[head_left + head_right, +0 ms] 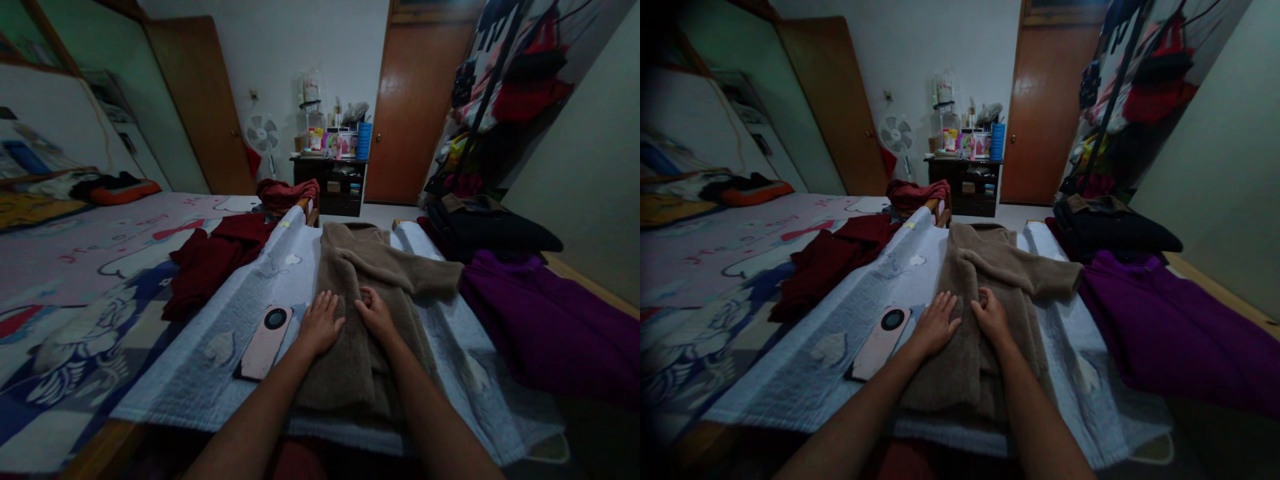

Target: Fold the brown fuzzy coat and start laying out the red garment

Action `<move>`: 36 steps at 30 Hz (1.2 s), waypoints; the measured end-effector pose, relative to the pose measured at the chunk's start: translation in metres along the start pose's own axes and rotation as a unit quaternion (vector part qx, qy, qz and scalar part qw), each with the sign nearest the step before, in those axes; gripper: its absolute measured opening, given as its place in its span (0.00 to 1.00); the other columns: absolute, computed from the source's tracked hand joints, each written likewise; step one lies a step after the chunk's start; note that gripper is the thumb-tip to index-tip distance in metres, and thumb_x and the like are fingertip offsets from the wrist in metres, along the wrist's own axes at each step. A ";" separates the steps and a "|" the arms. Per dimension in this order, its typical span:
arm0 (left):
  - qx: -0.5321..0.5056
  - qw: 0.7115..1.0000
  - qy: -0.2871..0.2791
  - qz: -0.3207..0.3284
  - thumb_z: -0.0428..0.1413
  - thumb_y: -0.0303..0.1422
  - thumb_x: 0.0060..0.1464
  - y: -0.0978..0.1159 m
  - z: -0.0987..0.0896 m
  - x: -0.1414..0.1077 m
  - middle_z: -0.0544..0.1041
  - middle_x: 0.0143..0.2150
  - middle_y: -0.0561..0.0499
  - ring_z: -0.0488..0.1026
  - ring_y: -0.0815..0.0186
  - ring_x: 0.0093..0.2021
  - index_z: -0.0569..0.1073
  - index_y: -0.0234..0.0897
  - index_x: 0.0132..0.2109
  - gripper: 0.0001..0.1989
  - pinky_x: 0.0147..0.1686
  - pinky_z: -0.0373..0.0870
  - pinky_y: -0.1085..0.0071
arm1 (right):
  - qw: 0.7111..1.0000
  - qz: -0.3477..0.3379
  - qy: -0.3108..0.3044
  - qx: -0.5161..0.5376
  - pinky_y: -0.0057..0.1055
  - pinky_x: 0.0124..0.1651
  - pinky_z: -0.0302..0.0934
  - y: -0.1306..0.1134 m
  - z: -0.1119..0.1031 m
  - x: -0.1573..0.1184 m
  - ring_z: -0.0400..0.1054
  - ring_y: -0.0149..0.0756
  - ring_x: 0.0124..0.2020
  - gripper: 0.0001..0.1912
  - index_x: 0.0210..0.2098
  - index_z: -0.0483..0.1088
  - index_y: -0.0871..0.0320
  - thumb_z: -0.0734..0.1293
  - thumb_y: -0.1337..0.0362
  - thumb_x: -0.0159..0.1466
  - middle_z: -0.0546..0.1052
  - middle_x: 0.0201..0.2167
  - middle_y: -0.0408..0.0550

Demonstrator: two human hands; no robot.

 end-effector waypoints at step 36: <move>-0.010 0.998 0.051 0.028 0.46 0.35 0.64 0.007 -0.015 -0.004 0.56 0.70 0.50 0.50 0.55 0.69 0.61 0.54 0.64 0.22 0.64 0.37 0.39 | 0.931 0.123 -0.160 0.305 0.29 0.33 0.61 -0.020 -0.003 -0.079 0.67 0.33 0.29 0.35 0.58 0.60 0.53 0.68 0.65 0.51 0.72 0.29 0.39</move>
Point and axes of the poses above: each hand's wrist, its own x-axis towards the middle knuckle, its own z-axis out of the palm, y = z × x, the point moved 7 cm from there along x, towards the middle knuckle
